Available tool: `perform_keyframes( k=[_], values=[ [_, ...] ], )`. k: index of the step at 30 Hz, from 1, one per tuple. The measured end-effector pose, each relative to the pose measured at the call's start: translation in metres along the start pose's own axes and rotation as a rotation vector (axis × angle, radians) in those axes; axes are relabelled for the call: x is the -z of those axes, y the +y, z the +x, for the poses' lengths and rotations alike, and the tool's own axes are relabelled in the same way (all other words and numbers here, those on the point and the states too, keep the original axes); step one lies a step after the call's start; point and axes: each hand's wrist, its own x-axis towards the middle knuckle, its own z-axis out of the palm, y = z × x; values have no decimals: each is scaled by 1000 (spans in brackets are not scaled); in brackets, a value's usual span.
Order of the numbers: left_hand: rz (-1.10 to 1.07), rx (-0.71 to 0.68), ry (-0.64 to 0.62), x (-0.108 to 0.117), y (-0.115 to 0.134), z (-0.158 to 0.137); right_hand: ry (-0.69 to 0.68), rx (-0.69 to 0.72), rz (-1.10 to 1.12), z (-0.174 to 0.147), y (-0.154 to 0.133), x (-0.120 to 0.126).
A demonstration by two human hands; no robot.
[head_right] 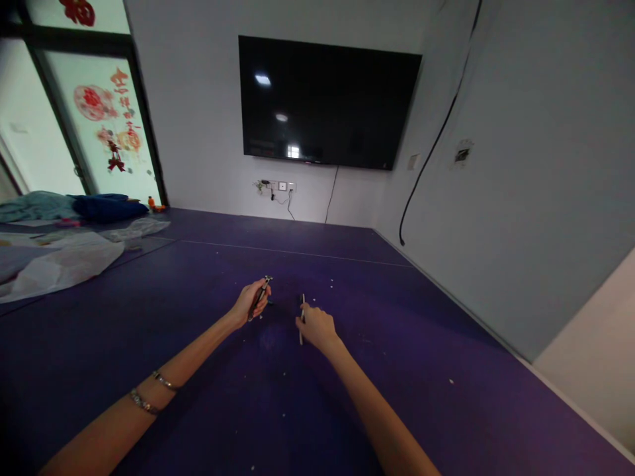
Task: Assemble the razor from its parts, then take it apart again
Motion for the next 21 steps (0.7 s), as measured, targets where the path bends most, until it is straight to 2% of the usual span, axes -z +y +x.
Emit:
perform_keyframes(
  k=[10, 15, 21],
  values=[
    [63, 20, -58, -27, 4, 16, 52, -49, -51, -2, -15, -19],
    [81, 8, -74, -33, -1, 20, 59, -34, -55, -3, -16, -21],
    [198, 65, -103, -40, 1, 19, 69, -60, -29, -2, -12, -15]
  ],
)
